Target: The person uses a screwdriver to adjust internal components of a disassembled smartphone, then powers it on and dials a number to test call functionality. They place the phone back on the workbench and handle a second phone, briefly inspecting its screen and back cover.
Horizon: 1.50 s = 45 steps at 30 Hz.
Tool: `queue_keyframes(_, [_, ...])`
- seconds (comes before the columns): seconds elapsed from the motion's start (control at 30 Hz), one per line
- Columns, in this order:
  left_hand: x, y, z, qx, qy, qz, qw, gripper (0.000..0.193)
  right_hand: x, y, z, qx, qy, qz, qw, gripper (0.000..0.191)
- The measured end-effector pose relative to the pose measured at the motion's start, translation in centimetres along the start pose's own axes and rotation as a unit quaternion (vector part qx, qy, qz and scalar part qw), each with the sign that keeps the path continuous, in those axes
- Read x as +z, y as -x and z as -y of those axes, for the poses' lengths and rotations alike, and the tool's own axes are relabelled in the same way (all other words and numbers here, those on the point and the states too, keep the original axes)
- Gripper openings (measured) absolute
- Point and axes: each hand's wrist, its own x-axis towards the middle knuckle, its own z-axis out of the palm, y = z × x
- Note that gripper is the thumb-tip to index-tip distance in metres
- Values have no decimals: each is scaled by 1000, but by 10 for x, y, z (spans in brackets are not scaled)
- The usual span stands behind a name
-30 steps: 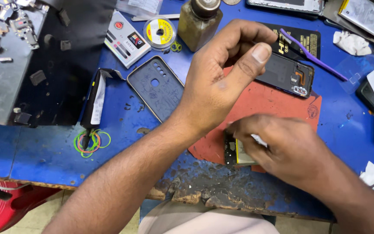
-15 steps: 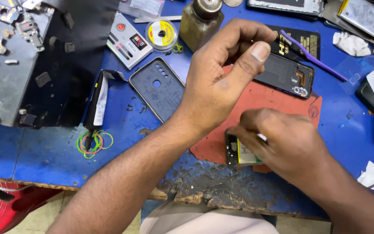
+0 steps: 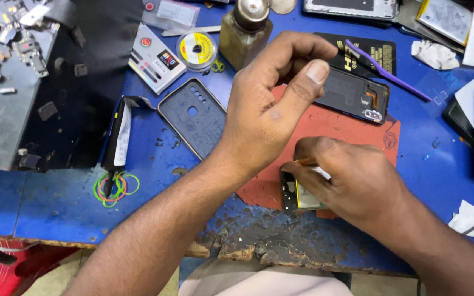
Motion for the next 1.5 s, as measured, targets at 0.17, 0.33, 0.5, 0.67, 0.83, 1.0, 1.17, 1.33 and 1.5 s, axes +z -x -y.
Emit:
queue_keyframes(0.17, [1,1,1,-17,12,-9,1000,19,2,-3,1,-225,35,-40,973,15])
queue_keyframes(0.33, [0,0,1,-19,14,10,1000,19,1,-5,-10,-230,-63,-109,965,27])
queue_keyframes(0.5, [10,8,-2,-79,-158,85,981,24,-55,-7,-67,-121,-278,-195,933,46])
queue_keyframes(0.67, [38,31,-16,71,-441,276,851,61,-62,-3,-101,-87,56,-128,986,36])
queue_keyframes(0.83, [49,44,-20,76,-485,348,799,74,-48,0,-98,-125,101,-84,983,33])
queue_keyframes(1.0, [53,40,-22,48,-469,356,807,76,-47,2,-91,-87,117,-61,987,42])
queue_keyframes(1.17, [30,25,-24,-73,-362,287,884,72,-49,2,-94,-116,99,-116,982,38])
queue_keyframes(1.33, [-3,0,-8,-228,119,140,956,64,-49,3,-96,-120,78,-197,970,35])
queue_keyframes(1.5, [-5,1,6,-277,354,40,892,68,-41,0,-89,-109,13,-246,963,26])
